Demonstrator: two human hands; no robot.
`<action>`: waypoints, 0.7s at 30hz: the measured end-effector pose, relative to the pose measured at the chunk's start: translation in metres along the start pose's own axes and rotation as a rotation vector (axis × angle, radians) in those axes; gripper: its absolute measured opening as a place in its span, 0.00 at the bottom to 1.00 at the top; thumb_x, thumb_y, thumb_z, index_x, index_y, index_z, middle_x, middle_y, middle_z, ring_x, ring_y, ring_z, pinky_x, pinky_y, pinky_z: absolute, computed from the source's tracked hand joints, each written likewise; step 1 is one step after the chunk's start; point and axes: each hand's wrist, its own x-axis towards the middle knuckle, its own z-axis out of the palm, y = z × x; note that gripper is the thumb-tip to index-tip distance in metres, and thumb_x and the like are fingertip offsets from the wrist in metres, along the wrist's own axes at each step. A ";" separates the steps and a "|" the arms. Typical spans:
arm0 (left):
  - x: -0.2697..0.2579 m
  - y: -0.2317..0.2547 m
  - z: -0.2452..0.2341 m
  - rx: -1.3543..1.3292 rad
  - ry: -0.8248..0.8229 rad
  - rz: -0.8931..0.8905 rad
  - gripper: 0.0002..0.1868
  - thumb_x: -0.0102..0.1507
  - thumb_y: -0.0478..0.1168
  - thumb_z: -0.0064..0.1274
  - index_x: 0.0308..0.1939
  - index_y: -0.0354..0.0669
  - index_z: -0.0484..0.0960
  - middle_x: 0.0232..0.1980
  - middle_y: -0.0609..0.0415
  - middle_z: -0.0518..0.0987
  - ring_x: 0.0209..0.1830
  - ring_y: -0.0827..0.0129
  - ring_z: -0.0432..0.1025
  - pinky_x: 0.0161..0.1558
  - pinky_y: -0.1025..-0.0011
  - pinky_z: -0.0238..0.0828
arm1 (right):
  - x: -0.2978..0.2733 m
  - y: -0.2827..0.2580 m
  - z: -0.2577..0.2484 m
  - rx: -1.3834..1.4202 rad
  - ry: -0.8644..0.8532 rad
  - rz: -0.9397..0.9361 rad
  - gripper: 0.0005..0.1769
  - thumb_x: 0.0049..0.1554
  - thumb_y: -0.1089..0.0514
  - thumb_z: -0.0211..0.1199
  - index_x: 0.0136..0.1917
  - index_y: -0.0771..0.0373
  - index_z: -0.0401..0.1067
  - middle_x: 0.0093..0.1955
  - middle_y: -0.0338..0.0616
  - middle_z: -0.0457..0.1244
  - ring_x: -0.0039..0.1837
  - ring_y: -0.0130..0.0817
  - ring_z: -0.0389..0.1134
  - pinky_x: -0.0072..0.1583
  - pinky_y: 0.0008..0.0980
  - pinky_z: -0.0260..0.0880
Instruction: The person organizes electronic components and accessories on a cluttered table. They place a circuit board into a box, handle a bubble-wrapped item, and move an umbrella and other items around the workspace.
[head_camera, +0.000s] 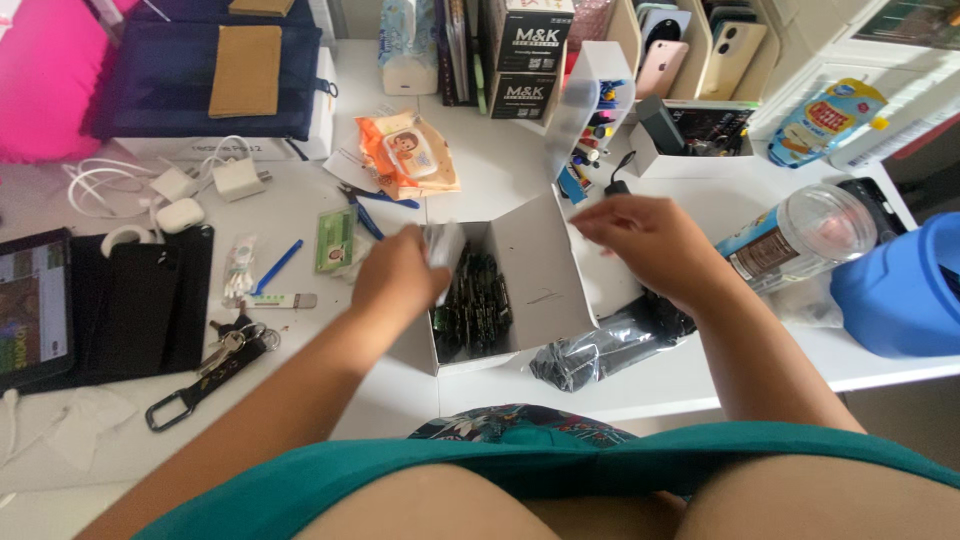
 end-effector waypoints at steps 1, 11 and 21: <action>-0.006 0.003 0.000 0.012 0.004 -0.029 0.18 0.54 0.44 0.62 0.42 0.36 0.79 0.43 0.37 0.81 0.48 0.43 0.76 0.52 0.51 0.72 | -0.003 0.000 0.001 0.003 0.004 0.029 0.15 0.59 0.53 0.64 0.55 0.62 0.81 0.48 0.43 0.74 0.50 0.30 0.71 0.53 0.32 0.72; -0.014 0.028 0.011 0.107 0.022 -0.096 0.17 0.58 0.42 0.54 0.48 0.38 0.76 0.48 0.41 0.79 0.49 0.44 0.75 0.49 0.50 0.73 | -0.001 0.009 0.016 -0.108 0.055 0.006 0.25 0.54 0.49 0.67 0.63 0.60 0.75 0.55 0.45 0.71 0.51 0.32 0.72 0.53 0.34 0.73; -0.013 0.019 0.035 0.409 0.132 0.155 0.11 0.58 0.45 0.57 0.36 0.41 0.84 0.45 0.47 0.79 0.50 0.51 0.71 0.47 0.56 0.71 | -0.013 0.011 0.042 0.018 -0.068 0.124 0.38 0.55 0.46 0.66 0.74 0.61 0.61 0.54 0.51 0.68 0.52 0.36 0.72 0.50 0.33 0.73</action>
